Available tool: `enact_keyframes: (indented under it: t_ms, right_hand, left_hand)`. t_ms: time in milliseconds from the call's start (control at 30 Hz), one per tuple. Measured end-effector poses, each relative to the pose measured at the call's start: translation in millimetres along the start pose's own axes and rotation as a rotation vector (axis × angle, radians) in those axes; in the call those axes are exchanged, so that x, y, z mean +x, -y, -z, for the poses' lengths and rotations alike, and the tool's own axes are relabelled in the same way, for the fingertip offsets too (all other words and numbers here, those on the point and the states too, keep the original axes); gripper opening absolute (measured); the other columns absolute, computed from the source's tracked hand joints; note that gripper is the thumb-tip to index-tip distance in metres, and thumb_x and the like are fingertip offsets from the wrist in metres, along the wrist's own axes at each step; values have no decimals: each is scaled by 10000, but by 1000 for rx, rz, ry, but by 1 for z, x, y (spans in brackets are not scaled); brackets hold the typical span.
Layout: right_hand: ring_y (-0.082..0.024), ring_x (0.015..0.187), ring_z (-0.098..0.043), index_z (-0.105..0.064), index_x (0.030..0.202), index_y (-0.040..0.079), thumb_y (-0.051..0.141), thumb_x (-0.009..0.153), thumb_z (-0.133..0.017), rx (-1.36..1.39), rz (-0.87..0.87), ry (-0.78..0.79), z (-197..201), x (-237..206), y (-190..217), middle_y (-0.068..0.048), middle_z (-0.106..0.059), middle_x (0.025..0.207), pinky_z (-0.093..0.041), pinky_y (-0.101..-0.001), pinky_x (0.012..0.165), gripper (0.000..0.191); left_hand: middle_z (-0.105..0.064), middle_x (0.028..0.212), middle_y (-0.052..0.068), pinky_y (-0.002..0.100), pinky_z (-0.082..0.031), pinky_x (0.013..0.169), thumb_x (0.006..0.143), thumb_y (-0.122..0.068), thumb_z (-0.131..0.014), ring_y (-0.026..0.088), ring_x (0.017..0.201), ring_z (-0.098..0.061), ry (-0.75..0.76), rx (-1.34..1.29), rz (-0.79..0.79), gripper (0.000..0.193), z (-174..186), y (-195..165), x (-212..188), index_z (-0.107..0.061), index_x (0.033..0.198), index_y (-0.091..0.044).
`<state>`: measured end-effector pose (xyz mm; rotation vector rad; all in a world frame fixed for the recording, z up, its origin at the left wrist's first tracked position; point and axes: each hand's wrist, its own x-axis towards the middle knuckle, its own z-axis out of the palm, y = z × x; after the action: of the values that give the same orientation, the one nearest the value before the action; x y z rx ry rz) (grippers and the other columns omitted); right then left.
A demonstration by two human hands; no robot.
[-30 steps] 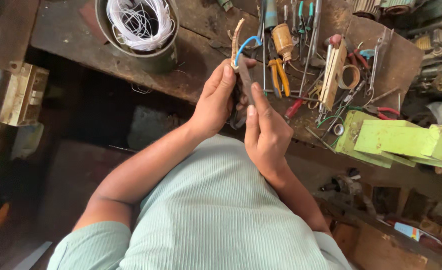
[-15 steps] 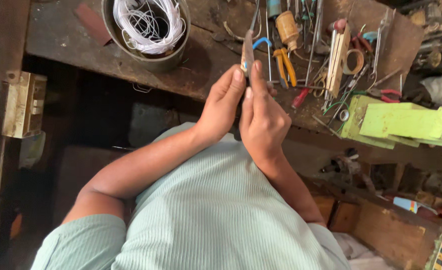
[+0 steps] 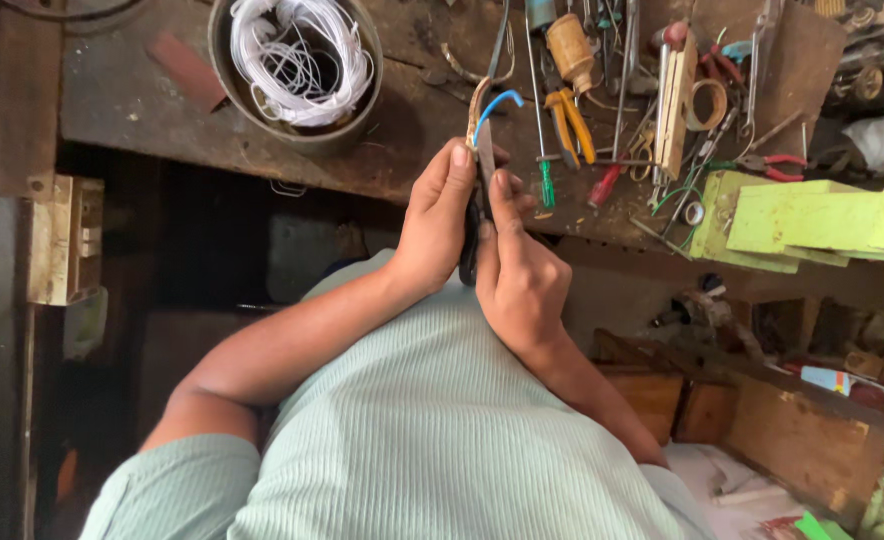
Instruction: The person uses a screwdriver to loosen and remove screws from a cylindrical electrical component, then uses a wooden mallet to tap it apart. They remove a wire, strip its insulation with a knife and pliers, and continue handling the component and wire on the workbench.
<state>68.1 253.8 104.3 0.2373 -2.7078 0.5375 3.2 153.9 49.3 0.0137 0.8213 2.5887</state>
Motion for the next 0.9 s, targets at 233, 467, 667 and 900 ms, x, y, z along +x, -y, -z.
enact_keyframes:
  t_ms: [233, 467, 667, 900]
  right_hand:
    - [-299, 876, -767, -481, 1546, 63, 56, 1082, -627, 21, -31, -85, -8, 13, -2, -203, -728, 1195, -601, -363, 775, 487]
    - [-312, 779, -741, -497, 1531, 45, 32, 1049, -640, -21, -15, -3, -3, 10, -2, -172, -719, 930, -579, -411, 721, 503]
    - [-317, 811, -756, -519, 1512, 44, 20, 1037, -650, 16, -86, -6, -2, 4, -2, -202, -734, 1022, -589, -400, 732, 494]
    - [-353, 1149, -738, -480, 1535, 78, 78, 1101, -586, 103, -45, -64, -12, 20, -11, -205, -630, 1454, -613, -378, 933, 447]
  left_hand:
    - [-696, 1013, 104, 320, -584, 890, 1182, -341, -357, 191, 954, -702, 127, 73, -95, 359, -4, 6, -1, -544, 1170, -34]
    - [-706, 1030, 119, 345, -594, 910, 1159, -339, -356, 223, 983, -733, 51, 43, -61, 406, -9, -4, 1, -565, 1232, 1]
    - [-689, 990, 91, 321, -607, 857, 1159, -345, -356, 193, 923, -730, 53, 114, -84, 412, -10, 0, 1, -562, 1262, -4]
    - [-612, 998, 40, 270, -516, 844, 1245, -319, -377, 90, 923, -562, 48, 334, -213, 379, 4, 20, 7, -580, 1160, -10]
